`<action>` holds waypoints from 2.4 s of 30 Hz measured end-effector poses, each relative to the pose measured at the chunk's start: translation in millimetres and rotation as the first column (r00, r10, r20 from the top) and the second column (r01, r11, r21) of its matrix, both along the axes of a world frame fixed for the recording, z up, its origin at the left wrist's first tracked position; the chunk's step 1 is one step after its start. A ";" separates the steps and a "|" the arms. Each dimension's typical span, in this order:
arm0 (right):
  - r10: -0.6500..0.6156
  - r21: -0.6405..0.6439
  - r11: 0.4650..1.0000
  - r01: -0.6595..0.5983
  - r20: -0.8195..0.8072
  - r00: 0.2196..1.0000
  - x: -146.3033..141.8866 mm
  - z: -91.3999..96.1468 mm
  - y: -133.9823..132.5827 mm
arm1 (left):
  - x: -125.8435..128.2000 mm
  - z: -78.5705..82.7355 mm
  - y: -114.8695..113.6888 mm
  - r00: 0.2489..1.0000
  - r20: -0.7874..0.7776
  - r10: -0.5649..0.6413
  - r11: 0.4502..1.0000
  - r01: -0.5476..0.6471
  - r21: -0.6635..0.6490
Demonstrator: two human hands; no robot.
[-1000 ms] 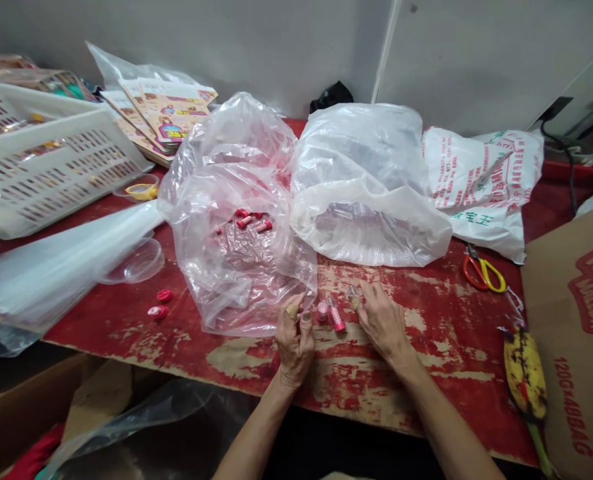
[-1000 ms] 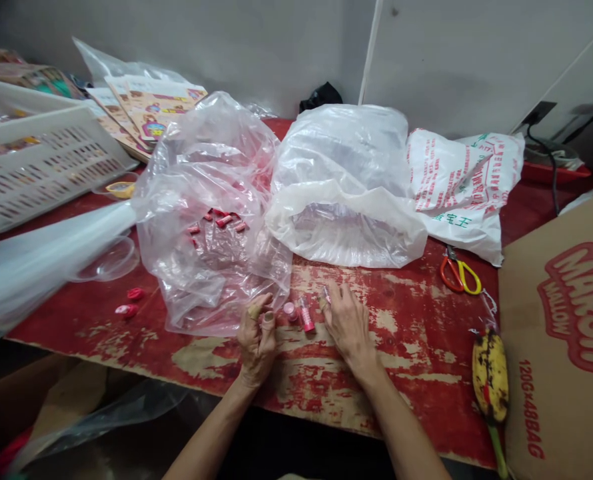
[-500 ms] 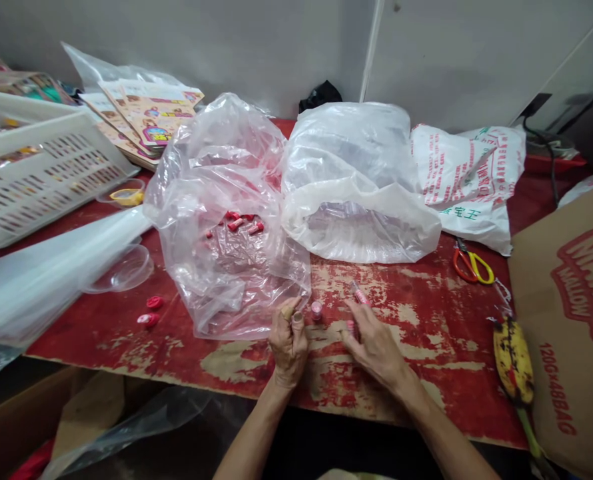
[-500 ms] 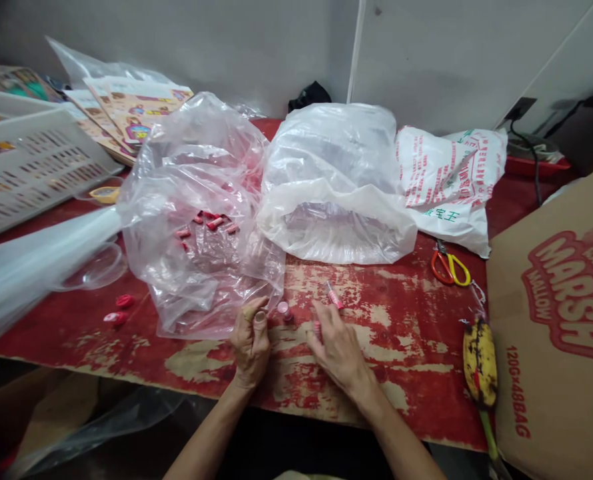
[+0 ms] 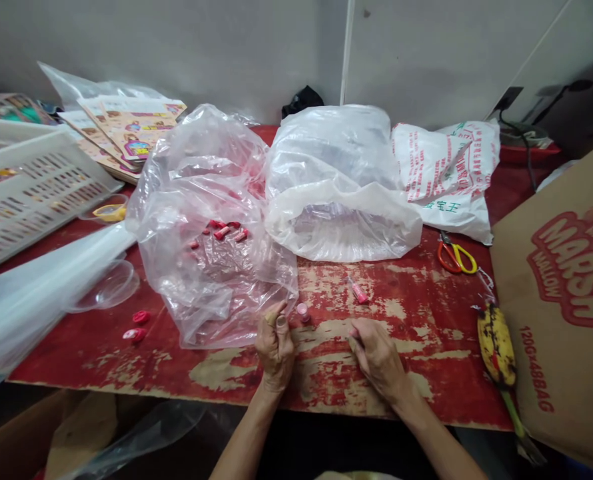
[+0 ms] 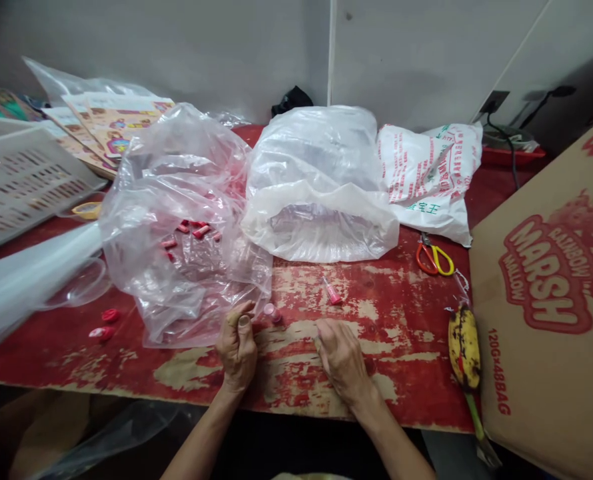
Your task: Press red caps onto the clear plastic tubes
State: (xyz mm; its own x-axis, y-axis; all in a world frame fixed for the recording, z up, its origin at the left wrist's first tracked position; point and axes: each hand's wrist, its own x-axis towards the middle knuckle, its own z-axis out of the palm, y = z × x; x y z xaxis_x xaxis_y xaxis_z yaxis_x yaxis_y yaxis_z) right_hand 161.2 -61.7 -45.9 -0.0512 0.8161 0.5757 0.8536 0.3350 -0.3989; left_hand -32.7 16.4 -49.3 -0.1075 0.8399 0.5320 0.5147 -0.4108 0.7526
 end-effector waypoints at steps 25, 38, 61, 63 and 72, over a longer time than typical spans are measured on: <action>0.027 -0.091 0.995 -0.040 -0.137 0.990 -7.6 -3.4 15.5 | -2.3 0.8 -2.0 0.999 0.043 0.030 0.999 -0.029 -0.030; 0.066 -0.565 0.824 -0.042 0.023 0.998 -51.0 23.2 21.7 | 4.4 19.0 -42.3 0.992 -0.042 -0.122 0.909 0.094 -0.406; 0.063 0.002 0.998 -0.063 -0.023 0.998 -25.7 11.0 54.2 | 20.5 19.6 -42.1 0.735 -0.652 -0.186 0.927 -0.089 -0.364; 0.070 -0.035 0.997 -0.070 0.003 0.998 -17.0 7.1 45.2 | 21.9 16.1 -41.9 0.726 -0.669 -0.159 0.938 -0.101 -0.332; 0.078 -0.018 0.997 -0.078 0.001 0.997 -24.4 1.0 39.8 | 10.7 -0.6 -32.1 0.880 -0.474 0.026 0.998 -0.046 -0.030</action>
